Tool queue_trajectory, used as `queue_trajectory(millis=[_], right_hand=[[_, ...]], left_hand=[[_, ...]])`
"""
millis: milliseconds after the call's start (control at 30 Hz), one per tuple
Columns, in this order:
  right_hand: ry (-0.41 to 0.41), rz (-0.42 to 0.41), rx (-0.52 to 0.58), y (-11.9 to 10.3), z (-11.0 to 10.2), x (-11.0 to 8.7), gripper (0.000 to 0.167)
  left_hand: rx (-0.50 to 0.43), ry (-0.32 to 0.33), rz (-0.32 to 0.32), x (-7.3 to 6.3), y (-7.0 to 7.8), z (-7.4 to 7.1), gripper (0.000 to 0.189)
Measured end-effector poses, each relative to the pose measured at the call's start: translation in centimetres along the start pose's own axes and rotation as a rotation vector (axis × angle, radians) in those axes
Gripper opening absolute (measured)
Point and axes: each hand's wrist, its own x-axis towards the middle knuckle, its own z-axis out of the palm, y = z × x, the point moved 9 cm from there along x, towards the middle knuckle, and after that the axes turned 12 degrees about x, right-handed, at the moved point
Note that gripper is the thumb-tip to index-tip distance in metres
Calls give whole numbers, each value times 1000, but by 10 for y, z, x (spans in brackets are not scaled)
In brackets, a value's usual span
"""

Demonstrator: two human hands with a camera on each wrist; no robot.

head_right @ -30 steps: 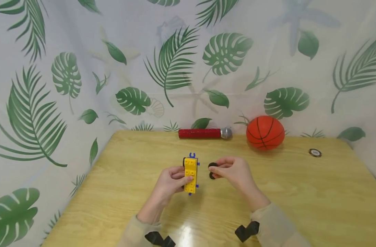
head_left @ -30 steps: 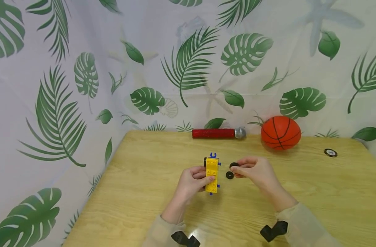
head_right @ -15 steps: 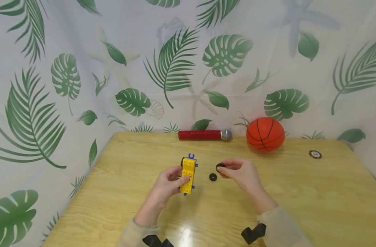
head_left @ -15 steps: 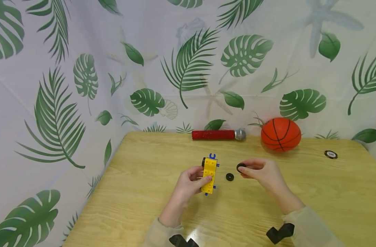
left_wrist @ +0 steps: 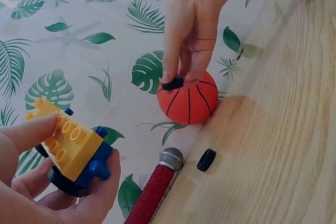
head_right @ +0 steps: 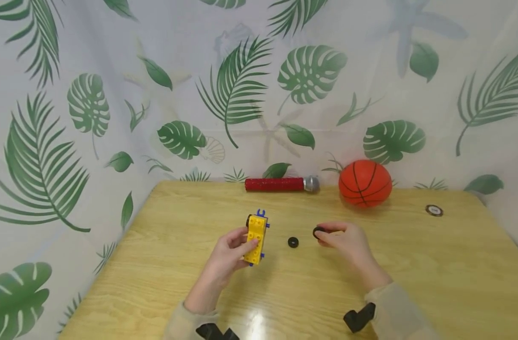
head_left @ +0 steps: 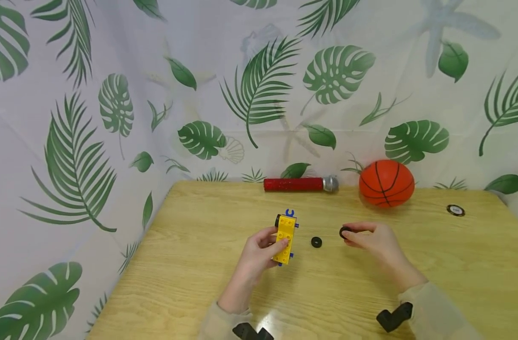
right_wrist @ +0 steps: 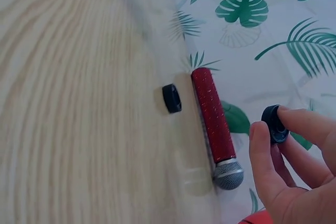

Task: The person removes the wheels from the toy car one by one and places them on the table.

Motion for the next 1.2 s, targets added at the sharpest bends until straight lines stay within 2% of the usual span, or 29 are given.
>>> queue_trajectory(millis=[133,367,633,933,1200], right_hand=[[9,13,9,5,-6,5,51],[11,0,-53,11,-10,7,47],[28,62,-70,23,-14,12,46],[35,53,-123,26,-14,15,45],[17,59,-108,30,-13,18,38]], left_hand=[[-6,11,-11,0,1,-1,51],[13,28,-21,0,0,-6,49],[13,33,-24,-1,-1,-7,52],[9,42,-22,-3,-2,-10,53],[5,32,-16,-1,-1,-10,53]])
